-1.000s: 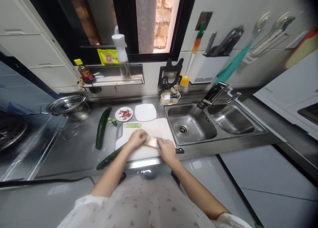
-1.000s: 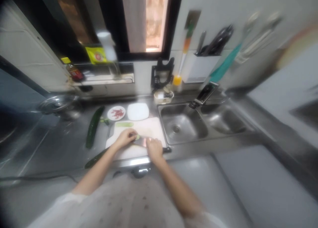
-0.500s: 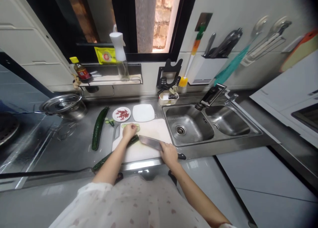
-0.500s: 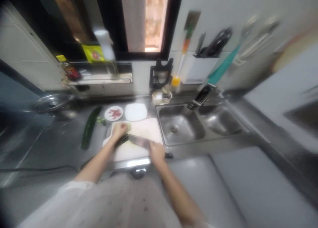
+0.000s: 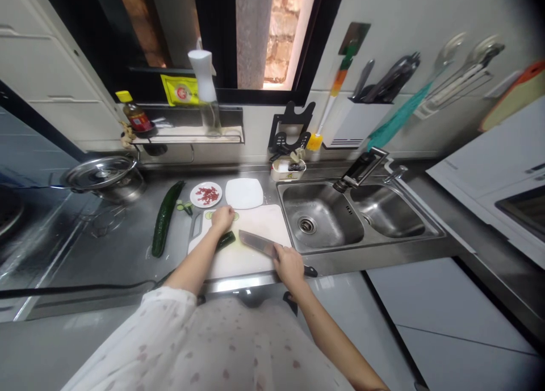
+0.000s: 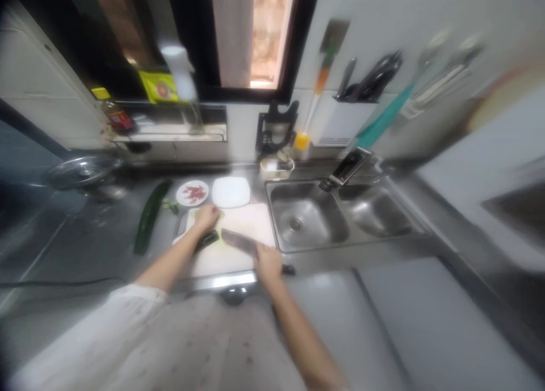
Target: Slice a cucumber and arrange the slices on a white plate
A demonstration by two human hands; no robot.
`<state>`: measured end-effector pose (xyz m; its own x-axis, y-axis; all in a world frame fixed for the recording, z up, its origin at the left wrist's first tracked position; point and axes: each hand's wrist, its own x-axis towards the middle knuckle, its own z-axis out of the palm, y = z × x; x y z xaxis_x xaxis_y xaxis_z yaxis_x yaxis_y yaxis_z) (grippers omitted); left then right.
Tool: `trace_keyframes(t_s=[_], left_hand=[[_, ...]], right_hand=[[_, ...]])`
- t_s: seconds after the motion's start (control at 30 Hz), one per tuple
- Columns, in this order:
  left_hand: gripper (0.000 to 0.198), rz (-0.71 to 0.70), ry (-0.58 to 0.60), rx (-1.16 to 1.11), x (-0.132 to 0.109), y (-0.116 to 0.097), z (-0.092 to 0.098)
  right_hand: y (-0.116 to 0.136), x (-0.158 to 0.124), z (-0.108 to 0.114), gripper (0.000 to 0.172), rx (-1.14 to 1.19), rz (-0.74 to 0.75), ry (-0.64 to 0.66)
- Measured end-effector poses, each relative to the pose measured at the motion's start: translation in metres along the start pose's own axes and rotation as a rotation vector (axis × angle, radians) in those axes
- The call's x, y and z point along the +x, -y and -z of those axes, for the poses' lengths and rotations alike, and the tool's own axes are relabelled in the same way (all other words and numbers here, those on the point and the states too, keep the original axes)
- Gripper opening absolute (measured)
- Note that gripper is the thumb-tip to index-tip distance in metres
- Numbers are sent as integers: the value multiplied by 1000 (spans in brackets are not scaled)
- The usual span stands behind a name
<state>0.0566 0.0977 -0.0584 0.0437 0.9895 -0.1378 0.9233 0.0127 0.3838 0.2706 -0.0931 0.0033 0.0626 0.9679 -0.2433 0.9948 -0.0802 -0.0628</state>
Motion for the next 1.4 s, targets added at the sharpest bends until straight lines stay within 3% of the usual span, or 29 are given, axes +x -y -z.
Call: trace_keyframes(t_s=[0.33, 0.53, 0.67, 0.83, 0.97, 1.07, 1.4], left_hand=[[20, -67, -15, 68, 1, -3, 1], [25, -40, -38, -75, -6, 0, 12], [26, -31, -67, -237, -29, 15, 25], [28, -66, 22, -323, -71, 48, 35], [54, -129, 117, -221, -106, 74, 39], [67, -91, 150, -127, -127, 89, 40], [40, -31, 86, -232, -148, 101, 30]], right_hand=[[-5, 7, 0, 39, 1, 14, -38], [-4, 13, 1, 44, 16, -17, 6], [-6, 18, 2, 45, 54, -15, 22], [-8, 24, 4, 41, 107, -35, 16], [-8, 29, 4, 38, 141, -46, 18], [-7, 33, 3, 39, 138, -45, 19], [-4, 43, -2, 37, 140, -6, -7]])
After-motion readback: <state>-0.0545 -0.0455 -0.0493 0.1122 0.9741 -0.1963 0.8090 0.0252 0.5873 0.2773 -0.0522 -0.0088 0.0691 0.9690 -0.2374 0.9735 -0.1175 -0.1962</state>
